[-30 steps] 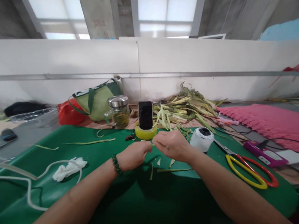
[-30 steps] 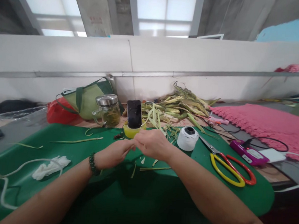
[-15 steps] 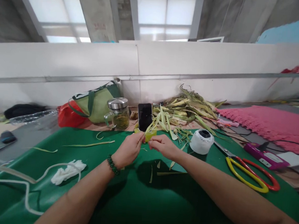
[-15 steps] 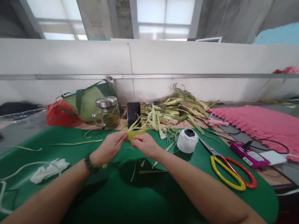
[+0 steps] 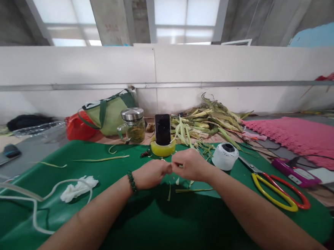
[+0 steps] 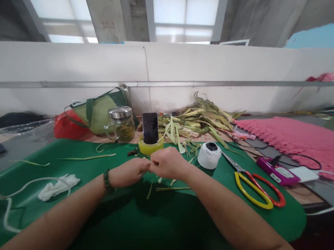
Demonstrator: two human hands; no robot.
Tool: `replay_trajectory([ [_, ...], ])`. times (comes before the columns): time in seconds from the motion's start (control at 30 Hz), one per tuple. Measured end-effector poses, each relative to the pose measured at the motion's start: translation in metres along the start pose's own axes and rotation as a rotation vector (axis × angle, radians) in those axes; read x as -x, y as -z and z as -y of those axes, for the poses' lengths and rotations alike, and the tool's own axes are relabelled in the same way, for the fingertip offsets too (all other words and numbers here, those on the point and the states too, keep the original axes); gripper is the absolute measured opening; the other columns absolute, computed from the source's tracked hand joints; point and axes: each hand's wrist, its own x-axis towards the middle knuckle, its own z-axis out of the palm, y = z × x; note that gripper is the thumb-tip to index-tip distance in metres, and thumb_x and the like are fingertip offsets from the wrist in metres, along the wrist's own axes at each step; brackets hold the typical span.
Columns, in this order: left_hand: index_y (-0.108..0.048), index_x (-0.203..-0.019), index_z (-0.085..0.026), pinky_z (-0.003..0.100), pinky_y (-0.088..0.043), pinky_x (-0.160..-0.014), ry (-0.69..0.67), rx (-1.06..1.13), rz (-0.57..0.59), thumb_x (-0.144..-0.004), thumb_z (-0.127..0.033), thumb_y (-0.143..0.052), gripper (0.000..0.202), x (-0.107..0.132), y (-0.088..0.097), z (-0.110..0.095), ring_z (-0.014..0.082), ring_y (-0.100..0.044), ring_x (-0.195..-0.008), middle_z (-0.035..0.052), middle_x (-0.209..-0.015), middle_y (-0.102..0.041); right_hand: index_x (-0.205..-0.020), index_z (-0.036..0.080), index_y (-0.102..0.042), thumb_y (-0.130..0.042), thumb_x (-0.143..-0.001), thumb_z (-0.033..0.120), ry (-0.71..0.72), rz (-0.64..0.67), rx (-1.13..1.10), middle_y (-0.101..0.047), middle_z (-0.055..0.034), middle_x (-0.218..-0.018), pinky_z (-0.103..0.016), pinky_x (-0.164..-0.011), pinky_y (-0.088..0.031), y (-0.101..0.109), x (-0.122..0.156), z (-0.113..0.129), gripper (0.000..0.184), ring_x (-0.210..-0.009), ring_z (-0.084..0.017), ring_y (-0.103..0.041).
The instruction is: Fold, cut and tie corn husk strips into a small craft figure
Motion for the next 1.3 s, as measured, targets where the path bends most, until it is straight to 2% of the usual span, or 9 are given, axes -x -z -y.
replay_trajectory([
  [0.1,-0.057,-0.073,-0.017,0.022,-0.041,-0.062,-0.165,0.33,0.108,-0.087,-0.021,-0.036,0.026,0.004,0.01,0.001,0.0124,-0.051,-0.064,0.0001,-0.068,-0.057,-0.057,0.016,-0.052,-0.048,-0.079,0.034,-0.065,0.148,-0.513,-0.041,0.0037,-0.05,-0.022,-0.047,-0.025,0.012,-0.007,-0.02,0.029,-0.047,-0.008,-0.035],
  [0.23,-0.043,-0.069,-0.019,0.022,-0.033,-0.051,0.026,0.429,-0.333,-0.09,-0.037,-0.029,0.031,0.002,0.016,0.011,0.0109,-0.036,-0.052,-0.0042,-0.057,-0.038,-0.062,0.016,-0.052,-0.046,-0.081,0.041,-0.243,0.054,-0.82,-0.031,0.0076,-0.046,-0.022,-0.043,-0.021,0.0,-0.013,-0.024,0.032,-0.042,-0.007,-0.026],
  [0.33,-0.041,-0.067,-0.02,0.024,-0.033,-0.059,0.129,0.125,-0.508,-0.089,-0.031,-0.031,0.026,-0.002,0.011,0.018,0.0132,-0.04,-0.059,-0.0021,-0.062,-0.042,-0.058,0.016,-0.051,-0.047,-0.081,0.03,-0.26,-0.027,-0.69,-0.04,0.0046,-0.05,-0.022,-0.05,-0.028,-0.019,-0.013,-0.007,0.028,-0.049,-0.008,-0.037],
  [0.5,-0.04,-0.07,-0.022,0.027,-0.033,-0.059,0.218,-0.134,-0.434,-0.089,-0.025,-0.03,0.021,-0.005,0.0,0.017,0.0162,-0.046,-0.061,0.0004,-0.065,-0.047,-0.061,0.016,-0.05,-0.043,-0.086,0.021,-0.255,-0.057,-0.175,-0.051,0.0007,-0.059,-0.023,-0.055,-0.027,-0.031,-0.007,0.013,0.026,-0.057,-0.01,-0.044],
  [0.7,-0.038,-0.07,-0.022,0.027,-0.035,-0.059,0.231,-0.128,-0.4,-0.091,-0.024,-0.028,0.023,-0.007,-0.005,0.008,0.0166,-0.052,-0.062,0.0009,-0.065,-0.051,-0.075,0.016,-0.056,-0.044,-0.087,0.023,-0.204,0.058,0.2,-0.063,-0.0048,-0.071,-0.026,-0.056,-0.026,-0.03,-0.003,0.015,0.019,-0.06,-0.014,-0.054],
  [0.97,-0.044,-0.071,-0.02,0.027,-0.038,-0.063,0.233,0.012,-0.383,-0.088,-0.023,-0.032,0.022,-0.008,-0.004,0.012,0.0157,-0.051,-0.064,0.0012,-0.067,-0.052,-0.072,0.015,-0.059,-0.046,-0.083,0.022,-0.178,0.063,0.274,-0.063,-0.0056,-0.069,-0.026,-0.053,-0.026,-0.023,0.0,0.023,0.018,-0.058,-0.015,-0.054],
  [1.1,-0.05,-0.077,-0.018,0.024,-0.035,-0.055,0.169,0.423,-0.404,-0.089,-0.036,-0.034,0.027,-0.007,0.003,0.015,0.0121,-0.04,-0.056,-0.0034,-0.059,-0.041,-0.067,0.016,-0.057,-0.041,-0.085,0.021,-0.225,-0.011,-0.004,-0.058,-0.0022,-0.064,-0.025,-0.055,-0.028,-0.021,-0.002,0.017,0.024,-0.058,-0.012,-0.049],
  [1.2,-0.053,-0.095,-0.015,0.021,-0.027,-0.046,0.131,0.78,-0.365,-0.087,-0.044,-0.039,0.033,-0.005,0.005,0.014,0.0088,-0.028,-0.047,-0.0075,-0.054,-0.03,-0.059,0.016,-0.054,-0.039,-0.085,0.022,-0.284,-0.067,-0.466,-0.05,0.0013,-0.055,-0.023,-0.054,-0.031,-0.022,-0.008,0.007,0.03,-0.054,-0.01,-0.044],
  [1.3,-0.051,-0.09,-0.016,0.021,-0.025,-0.046,0.07,0.991,-0.305,-0.085,-0.045,-0.046,0.03,-0.002,0.006,0.009,0.007,-0.027,-0.046,-0.0085,-0.054,-0.029,-0.056,0.016,-0.052,-0.047,-0.083,0.034,-0.367,-0.076,-0.865,-0.037,0.0054,-0.046,-0.021,-0.044,-0.025,-0.025,-0.013,-0.004,0.033,-0.044,-0.007,-0.033],
])
